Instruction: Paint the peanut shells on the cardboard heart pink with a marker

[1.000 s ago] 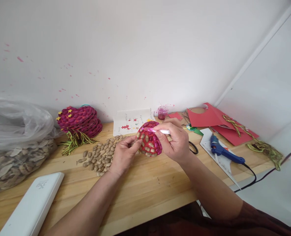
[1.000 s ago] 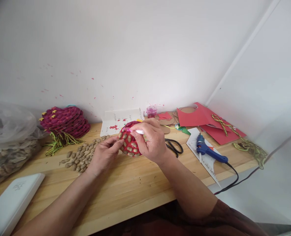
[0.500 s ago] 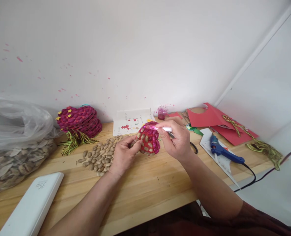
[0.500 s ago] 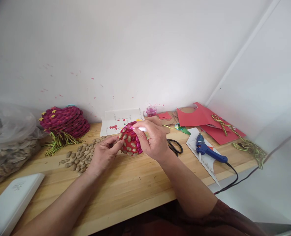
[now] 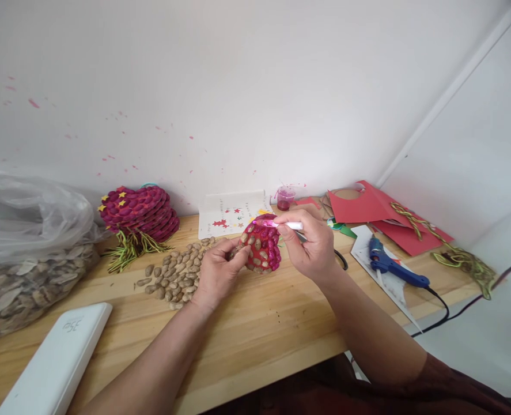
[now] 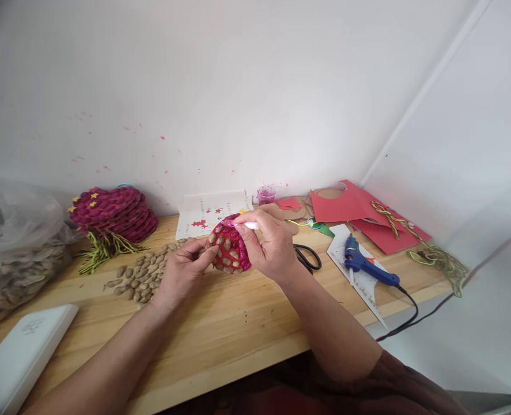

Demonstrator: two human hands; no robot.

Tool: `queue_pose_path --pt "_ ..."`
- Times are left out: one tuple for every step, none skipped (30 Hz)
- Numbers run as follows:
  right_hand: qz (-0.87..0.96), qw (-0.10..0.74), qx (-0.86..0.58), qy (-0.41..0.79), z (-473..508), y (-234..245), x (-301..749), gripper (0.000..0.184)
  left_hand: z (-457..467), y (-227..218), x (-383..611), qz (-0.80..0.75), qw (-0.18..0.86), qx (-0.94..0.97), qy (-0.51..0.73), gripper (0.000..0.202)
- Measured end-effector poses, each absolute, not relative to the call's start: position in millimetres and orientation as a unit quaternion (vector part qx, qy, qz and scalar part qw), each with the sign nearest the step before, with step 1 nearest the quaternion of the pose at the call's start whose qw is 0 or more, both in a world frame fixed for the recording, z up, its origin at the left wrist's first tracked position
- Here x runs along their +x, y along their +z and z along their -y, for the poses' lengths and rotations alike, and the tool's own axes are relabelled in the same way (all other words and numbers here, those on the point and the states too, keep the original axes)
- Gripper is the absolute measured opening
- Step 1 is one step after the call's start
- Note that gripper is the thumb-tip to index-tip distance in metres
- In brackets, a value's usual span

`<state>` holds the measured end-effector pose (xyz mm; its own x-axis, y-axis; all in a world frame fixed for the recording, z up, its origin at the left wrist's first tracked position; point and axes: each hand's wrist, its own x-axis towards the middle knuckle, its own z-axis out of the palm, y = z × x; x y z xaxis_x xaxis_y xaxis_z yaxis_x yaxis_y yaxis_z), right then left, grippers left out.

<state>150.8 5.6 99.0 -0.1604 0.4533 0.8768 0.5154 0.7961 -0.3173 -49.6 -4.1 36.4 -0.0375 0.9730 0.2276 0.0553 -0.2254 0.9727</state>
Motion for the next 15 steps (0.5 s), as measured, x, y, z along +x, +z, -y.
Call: queue_pose_path --pt "0.765 0.562 -0.313 -0.027 -5.6 98.6 150.7 0.009 4.0 35.8 -49.7 -0.461 0.424 0.553 0.55 0.019" --pt "0.77 0.558 -0.307 -0.028 -5.5 98.4 150.5 0.009 3.8 35.2 -49.7 -0.459 0.433 0.548 0.55 0.02" --pt "0.774 0.555 -0.303 -0.03 -5.3 98.3 150.4 0.01 3.5 34.8 -49.7 -0.457 0.441 0.542 0.55 0.022" --pt "0.776 0.553 -0.301 -0.032 -5.1 98.2 150.2 0.01 3.2 34.5 -49.5 -0.456 0.448 0.537 0.55 0.023" --pt "0.776 0.554 -0.301 -0.034 -4.9 98.2 150.0 0.01 3.0 34.5 -49.3 -0.456 0.451 0.534 0.551 0.023" --pt "0.773 0.556 -0.303 -0.037 -4.8 98.2 149.7 0.01 2.9 34.7 -49.0 -0.456 0.452 0.531 0.552 0.023" --pt "0.771 0.558 -0.305 -0.04 -4.6 98.1 149.2 0.01 2.8 35.0 -48.7 -0.457 0.45 0.531 0.554 0.023" --pt "0.77 0.559 -0.305 -0.042 -4.4 97.8 148.7 0.011 2.9 35.5 -48.4 -0.457 0.448 0.531 0.555 0.022" --pt "0.77 0.559 -0.305 -0.041 -4.2 97.4 148.0 0.011 3.1 36.1 -48.2 -0.456 0.445 0.533 0.556 0.022" --pt "0.773 0.556 -0.302 -0.039 -3.9 96.8 147.3 0.011 3.3 36.7 -48.2 -0.455 0.443 0.534 0.557 0.022" --pt "0.779 0.551 -0.298 -0.035 -3.5 96.2 146.6 0.011 3.5 37.1 -48.2 -0.455 0.442 0.536 0.558 0.021" --pt "0.783 0.546 -0.294 -0.031 -3.3 95.6 146.0 0.011 3.7 37.4 -48.3 -0.455 0.44 0.537 0.558 0.021" --pt "0.786 0.544 -0.292 -0.028 -3.1 95.2 145.6 0.011 3.8 37.4 -48.6 -0.456 0.438 0.538 0.557 0.021" --pt "0.787 0.543 -0.293 -0.027 -3.2 95.0 145.5 0.011 3.8 37.3 -48.8 -0.458 0.435 0.54 0.556 0.021" --pt "0.785 0.544 -0.295 -0.03 -3.4 95.0 145.7 0.011 3.8 36.9 -49.1 -0.461 0.431 0.541 0.555 0.021"
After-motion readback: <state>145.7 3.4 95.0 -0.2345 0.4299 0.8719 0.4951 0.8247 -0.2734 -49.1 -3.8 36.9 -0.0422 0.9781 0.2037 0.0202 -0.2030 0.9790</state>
